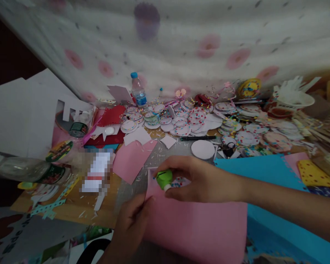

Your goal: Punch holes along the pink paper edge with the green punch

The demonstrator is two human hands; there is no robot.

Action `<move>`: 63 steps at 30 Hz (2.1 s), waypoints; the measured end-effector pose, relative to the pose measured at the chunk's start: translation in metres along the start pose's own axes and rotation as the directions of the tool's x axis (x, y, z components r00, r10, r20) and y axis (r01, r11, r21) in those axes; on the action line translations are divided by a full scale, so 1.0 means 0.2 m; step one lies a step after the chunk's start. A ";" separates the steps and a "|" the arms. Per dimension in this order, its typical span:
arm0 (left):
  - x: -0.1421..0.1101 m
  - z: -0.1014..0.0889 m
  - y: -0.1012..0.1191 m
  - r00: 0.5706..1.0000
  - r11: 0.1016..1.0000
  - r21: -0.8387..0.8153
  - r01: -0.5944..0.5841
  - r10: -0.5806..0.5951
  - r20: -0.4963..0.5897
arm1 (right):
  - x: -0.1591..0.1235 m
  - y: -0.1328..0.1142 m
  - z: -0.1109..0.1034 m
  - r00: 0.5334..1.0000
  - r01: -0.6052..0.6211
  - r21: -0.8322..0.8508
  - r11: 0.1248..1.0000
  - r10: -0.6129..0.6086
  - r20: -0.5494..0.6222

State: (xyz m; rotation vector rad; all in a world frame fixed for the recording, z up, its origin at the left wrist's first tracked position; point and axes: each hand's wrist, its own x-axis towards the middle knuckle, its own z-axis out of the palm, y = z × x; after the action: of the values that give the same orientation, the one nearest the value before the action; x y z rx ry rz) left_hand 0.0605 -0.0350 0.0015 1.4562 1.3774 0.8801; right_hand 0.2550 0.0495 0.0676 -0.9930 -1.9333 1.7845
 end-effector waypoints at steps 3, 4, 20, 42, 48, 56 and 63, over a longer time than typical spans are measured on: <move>0.00 0.01 -0.01 1.000 1.000 0.014 0.018 -0.018 -0.011 | 0.03 -0.02 -0.05 0.999 -0.006 -0.165 0.986 0.011 0.034; 0.00 0.01 -0.02 1.000 1.000 0.020 0.020 -0.020 -0.010 | 0.04 -0.03 -0.07 0.999 -0.005 -0.212 0.977 0.016 0.049; 0.02 0.03 -0.04 0.998 0.998 0.020 0.055 -0.055 0.019 | 0.14 -0.11 -0.12 0.972 0.112 -0.534 0.838 0.018 0.233; 0.05 0.06 -0.01 0.995 0.995 -0.044 0.095 -0.094 0.020 | 0.19 -0.04 -0.08 0.968 0.080 -0.447 0.891 0.036 0.247; 0.05 0.06 -0.01 0.995 0.995 -0.041 0.095 -0.094 0.029 | 0.19 -0.03 -0.08 0.956 0.068 -0.384 0.921 0.050 0.289; 0.06 0.04 -0.02 0.993 0.996 0.001 0.090 -0.090 0.083 | 0.19 0.00 -0.07 0.960 0.013 -0.327 0.945 0.080 0.268; 0.06 0.05 -0.02 0.988 0.994 0.033 0.107 -0.110 0.105 | 0.20 0.04 -0.07 0.957 -0.033 -0.333 0.942 0.126 0.261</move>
State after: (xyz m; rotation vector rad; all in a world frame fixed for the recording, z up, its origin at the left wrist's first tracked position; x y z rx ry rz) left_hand 0.0697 -0.0238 -0.0070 1.4138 1.3795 0.7065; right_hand 0.2378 0.0862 0.0539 -0.9742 -2.4593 1.7622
